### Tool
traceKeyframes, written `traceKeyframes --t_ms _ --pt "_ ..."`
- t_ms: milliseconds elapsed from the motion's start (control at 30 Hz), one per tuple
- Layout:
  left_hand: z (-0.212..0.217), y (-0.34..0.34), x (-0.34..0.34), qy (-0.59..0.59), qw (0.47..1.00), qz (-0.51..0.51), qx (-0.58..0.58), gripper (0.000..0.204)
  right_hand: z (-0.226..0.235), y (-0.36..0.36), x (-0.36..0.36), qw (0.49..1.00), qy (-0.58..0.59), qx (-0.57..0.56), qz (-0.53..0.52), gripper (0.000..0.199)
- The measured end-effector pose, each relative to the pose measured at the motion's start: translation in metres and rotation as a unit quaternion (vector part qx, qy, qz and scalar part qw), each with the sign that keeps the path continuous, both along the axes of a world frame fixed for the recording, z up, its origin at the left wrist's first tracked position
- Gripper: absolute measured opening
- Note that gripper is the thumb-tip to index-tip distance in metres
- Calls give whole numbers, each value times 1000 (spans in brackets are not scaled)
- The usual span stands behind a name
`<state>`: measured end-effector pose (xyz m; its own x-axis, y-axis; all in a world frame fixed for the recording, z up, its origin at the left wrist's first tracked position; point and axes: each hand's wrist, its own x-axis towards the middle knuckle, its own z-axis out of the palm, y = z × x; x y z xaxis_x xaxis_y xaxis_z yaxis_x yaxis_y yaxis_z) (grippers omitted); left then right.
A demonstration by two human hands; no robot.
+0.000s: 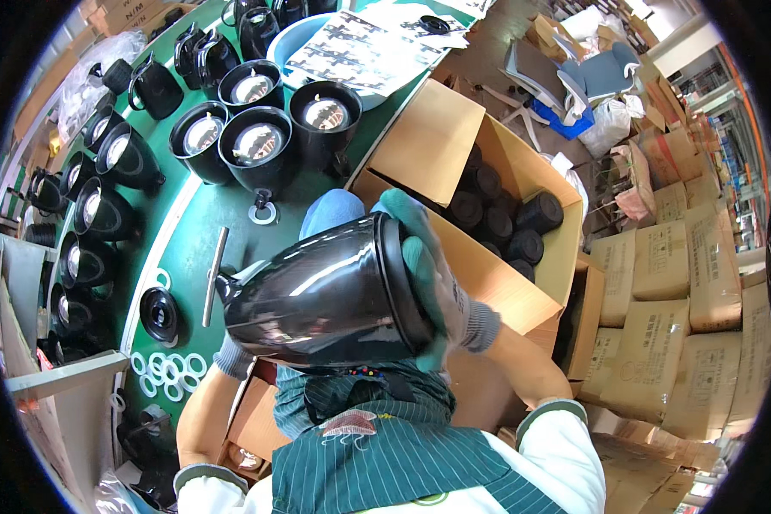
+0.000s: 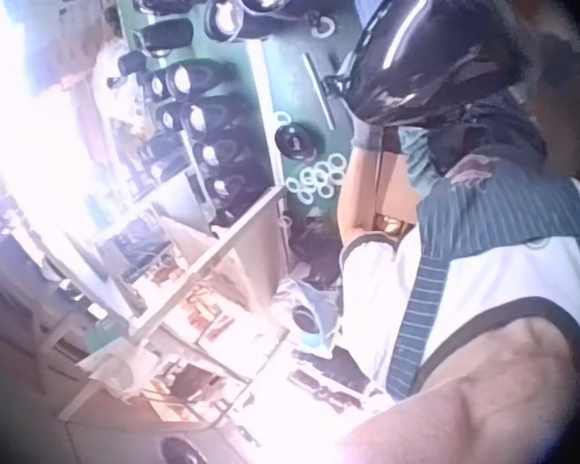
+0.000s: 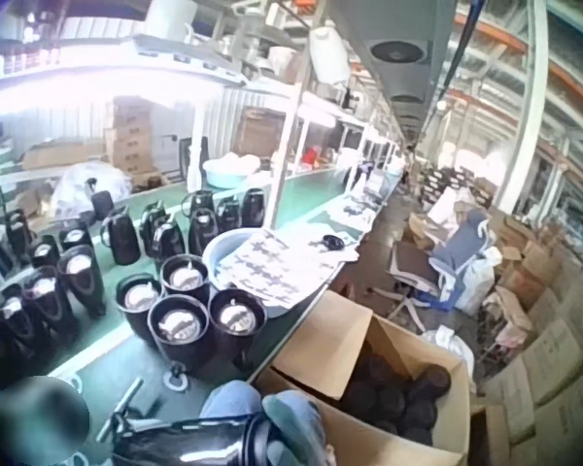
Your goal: The person assembles black electric kettles by inserting a metal rod into the base of each kettle and securing it with a black cap. The person handles each kettle one at a time, places the assembled units on a green table, and repeats the process.
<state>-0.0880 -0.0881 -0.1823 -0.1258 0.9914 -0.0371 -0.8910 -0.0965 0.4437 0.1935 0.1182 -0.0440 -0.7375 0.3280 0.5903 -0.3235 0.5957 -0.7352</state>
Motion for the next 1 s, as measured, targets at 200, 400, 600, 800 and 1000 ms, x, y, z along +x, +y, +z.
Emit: traceKeyframes --t_ms 200,400,600,800,1000 --pt "164 41 -10 904 313 232 177 25 -31 -37 -5 806 -54 -583 -83 83" --pt "40 11 -35 371 922 110 29 58 -20 -15 -4 992 -97 -62 -52 101" --pt "54 31 -7 656 731 186 4 55 -52 -21 -4 906 34 -419 -53 95" --pt "42 20 -38 637 766 87 -10 74 -11 -22 -1 986 -31 -153 -56 102" --pt "-50 4 -32 112 977 -50 -177 63 8 -17 9 993 53 99 -40 110"
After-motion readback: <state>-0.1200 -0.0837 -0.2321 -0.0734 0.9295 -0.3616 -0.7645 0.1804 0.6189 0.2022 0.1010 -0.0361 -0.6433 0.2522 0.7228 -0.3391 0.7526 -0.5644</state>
